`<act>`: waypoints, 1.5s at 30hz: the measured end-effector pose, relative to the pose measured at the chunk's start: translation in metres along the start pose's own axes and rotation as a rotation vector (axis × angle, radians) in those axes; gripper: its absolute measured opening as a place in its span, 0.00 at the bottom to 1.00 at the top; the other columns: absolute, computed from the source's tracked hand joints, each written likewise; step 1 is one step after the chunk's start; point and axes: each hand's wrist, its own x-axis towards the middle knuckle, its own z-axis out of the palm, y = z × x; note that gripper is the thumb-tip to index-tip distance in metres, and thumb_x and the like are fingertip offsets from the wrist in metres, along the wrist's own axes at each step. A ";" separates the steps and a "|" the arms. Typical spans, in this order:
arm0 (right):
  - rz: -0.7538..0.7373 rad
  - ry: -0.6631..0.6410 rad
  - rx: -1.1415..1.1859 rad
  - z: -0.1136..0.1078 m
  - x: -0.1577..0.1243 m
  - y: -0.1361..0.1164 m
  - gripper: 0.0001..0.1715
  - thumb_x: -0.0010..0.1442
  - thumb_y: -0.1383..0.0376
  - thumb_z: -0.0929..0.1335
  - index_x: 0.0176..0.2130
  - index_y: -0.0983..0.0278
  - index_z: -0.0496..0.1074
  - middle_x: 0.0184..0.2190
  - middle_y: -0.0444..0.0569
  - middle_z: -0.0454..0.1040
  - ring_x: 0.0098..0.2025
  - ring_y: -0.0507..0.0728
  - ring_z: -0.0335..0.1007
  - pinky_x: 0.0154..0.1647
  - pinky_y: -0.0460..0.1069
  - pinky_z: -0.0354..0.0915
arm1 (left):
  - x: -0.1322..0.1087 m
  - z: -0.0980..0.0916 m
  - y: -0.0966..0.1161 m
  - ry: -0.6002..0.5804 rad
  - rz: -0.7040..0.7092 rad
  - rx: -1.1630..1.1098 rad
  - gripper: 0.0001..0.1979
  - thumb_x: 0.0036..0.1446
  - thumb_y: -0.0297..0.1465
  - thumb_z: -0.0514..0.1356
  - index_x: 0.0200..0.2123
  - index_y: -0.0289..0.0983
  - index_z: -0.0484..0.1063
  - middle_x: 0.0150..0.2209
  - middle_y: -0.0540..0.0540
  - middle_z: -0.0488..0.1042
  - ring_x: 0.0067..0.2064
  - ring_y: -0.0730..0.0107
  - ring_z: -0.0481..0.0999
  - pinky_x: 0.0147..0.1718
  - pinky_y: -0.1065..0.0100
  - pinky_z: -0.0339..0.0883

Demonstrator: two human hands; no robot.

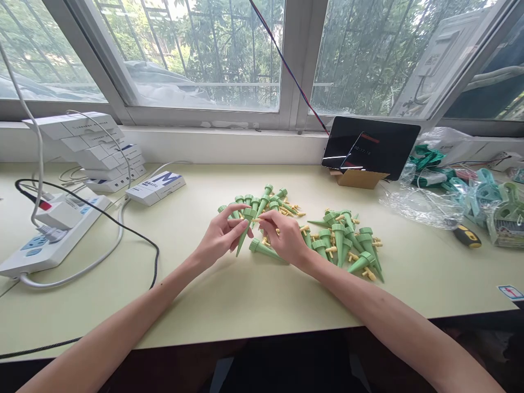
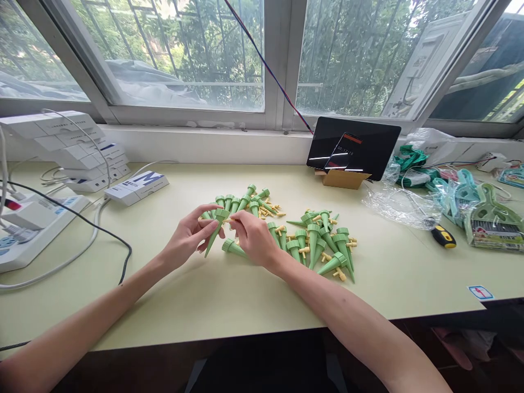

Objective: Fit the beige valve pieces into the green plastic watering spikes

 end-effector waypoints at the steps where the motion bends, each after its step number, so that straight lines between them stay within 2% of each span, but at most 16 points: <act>1: -0.012 0.008 -0.020 0.000 0.000 0.000 0.07 0.68 0.66 0.62 0.39 0.63 0.69 0.28 0.45 0.73 0.28 0.52 0.69 0.31 0.47 0.66 | 0.000 0.000 0.000 0.001 -0.002 0.000 0.22 0.61 0.42 0.60 0.55 0.39 0.64 0.27 0.48 0.76 0.18 0.78 0.62 0.16 0.74 0.57; 5: -0.061 0.040 -0.081 -0.001 0.001 0.000 0.07 0.68 0.67 0.63 0.38 0.63 0.70 0.30 0.47 0.74 0.30 0.53 0.69 0.32 0.48 0.66 | 0.000 0.000 -0.001 -0.003 0.000 -0.005 0.22 0.61 0.42 0.61 0.54 0.40 0.64 0.27 0.48 0.76 0.18 0.78 0.62 0.16 0.74 0.57; 17: -0.095 0.039 -0.042 0.000 0.002 0.002 0.08 0.68 0.69 0.62 0.40 0.63 0.70 0.28 0.45 0.72 0.28 0.52 0.70 0.33 0.49 0.67 | 0.001 -0.001 -0.003 -0.023 0.017 -0.001 0.20 0.62 0.42 0.59 0.54 0.42 0.62 0.29 0.48 0.76 0.18 0.79 0.61 0.16 0.75 0.57; 26: -0.076 0.050 -0.044 0.000 0.001 0.003 0.07 0.68 0.67 0.63 0.39 0.63 0.69 0.26 0.44 0.72 0.26 0.52 0.69 0.31 0.48 0.67 | 0.001 -0.001 -0.006 -0.028 0.038 0.009 0.19 0.64 0.42 0.58 0.54 0.42 0.61 0.30 0.48 0.77 0.17 0.80 0.60 0.16 0.75 0.57; 31: -0.048 0.007 -0.012 0.001 -0.001 0.003 0.07 0.68 0.66 0.63 0.38 0.63 0.69 0.26 0.45 0.72 0.25 0.52 0.68 0.28 0.47 0.66 | 0.001 -0.001 -0.009 -0.030 0.057 0.017 0.19 0.64 0.41 0.58 0.54 0.42 0.61 0.31 0.48 0.77 0.17 0.81 0.60 0.16 0.75 0.57; 38: -0.064 0.011 -0.032 0.000 0.000 0.003 0.07 0.68 0.67 0.63 0.37 0.64 0.69 0.28 0.47 0.72 0.27 0.52 0.66 0.29 0.47 0.64 | 0.000 -0.001 -0.009 -0.021 0.058 0.025 0.20 0.63 0.42 0.58 0.54 0.41 0.62 0.32 0.47 0.77 0.17 0.81 0.60 0.16 0.75 0.58; 45: -0.019 -0.031 -0.065 -0.002 0.002 0.000 0.11 0.68 0.64 0.62 0.34 0.63 0.67 0.26 0.45 0.69 0.26 0.52 0.62 0.28 0.46 0.59 | 0.001 0.000 -0.009 -0.027 0.068 0.029 0.20 0.63 0.41 0.59 0.54 0.41 0.62 0.31 0.48 0.77 0.17 0.81 0.61 0.16 0.75 0.58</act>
